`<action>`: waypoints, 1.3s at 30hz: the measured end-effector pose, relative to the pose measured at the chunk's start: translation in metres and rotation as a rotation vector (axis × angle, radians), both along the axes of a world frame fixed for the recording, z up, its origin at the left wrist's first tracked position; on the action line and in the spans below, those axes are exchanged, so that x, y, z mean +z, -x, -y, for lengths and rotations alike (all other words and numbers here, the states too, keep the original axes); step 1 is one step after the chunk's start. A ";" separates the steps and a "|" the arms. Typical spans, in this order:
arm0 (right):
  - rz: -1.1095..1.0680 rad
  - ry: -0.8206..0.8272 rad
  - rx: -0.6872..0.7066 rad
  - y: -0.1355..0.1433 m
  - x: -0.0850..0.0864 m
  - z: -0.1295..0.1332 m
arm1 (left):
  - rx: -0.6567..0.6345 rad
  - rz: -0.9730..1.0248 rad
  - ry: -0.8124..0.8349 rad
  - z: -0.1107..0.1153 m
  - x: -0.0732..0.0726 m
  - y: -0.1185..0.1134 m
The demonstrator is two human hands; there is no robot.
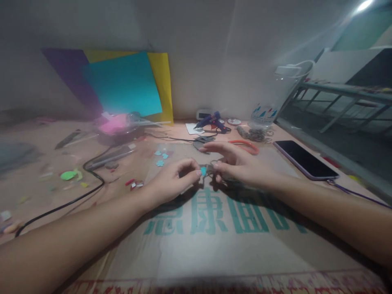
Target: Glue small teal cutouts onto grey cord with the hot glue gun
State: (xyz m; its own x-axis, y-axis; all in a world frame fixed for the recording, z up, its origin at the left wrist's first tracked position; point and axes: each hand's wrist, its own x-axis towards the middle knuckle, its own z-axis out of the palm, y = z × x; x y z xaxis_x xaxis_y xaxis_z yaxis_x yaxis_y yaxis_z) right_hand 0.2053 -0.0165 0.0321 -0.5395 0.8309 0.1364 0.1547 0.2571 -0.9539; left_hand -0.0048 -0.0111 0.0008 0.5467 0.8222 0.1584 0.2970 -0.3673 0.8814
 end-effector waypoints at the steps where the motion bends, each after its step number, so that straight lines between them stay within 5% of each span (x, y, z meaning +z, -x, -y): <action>1: -0.016 0.054 0.046 0.000 -0.004 0.000 | -0.006 -0.010 0.000 0.000 0.001 0.000; 4: -0.052 0.123 0.097 -0.002 -0.013 -0.003 | -0.023 -0.016 0.010 0.001 0.002 -0.001; 10: 0.072 0.130 -0.067 -0.001 -0.015 -0.006 | -0.006 -0.059 -0.013 0.002 0.004 0.000; 15: 0.224 -0.015 -0.178 -0.001 -0.009 -0.003 | 0.000 -0.088 -0.017 0.002 0.003 0.000; 23: 0.346 -0.382 -0.120 -0.002 -0.012 -0.001 | -0.001 -0.122 -0.050 0.003 0.004 -0.001; 27: 0.383 -0.429 -0.111 -0.002 -0.013 0.000 | -0.009 -0.126 -0.067 0.004 0.006 -0.002; 39: 0.158 -0.084 -0.173 -0.001 -0.014 -0.001 | 0.000 -0.113 -0.044 0.001 0.003 0.000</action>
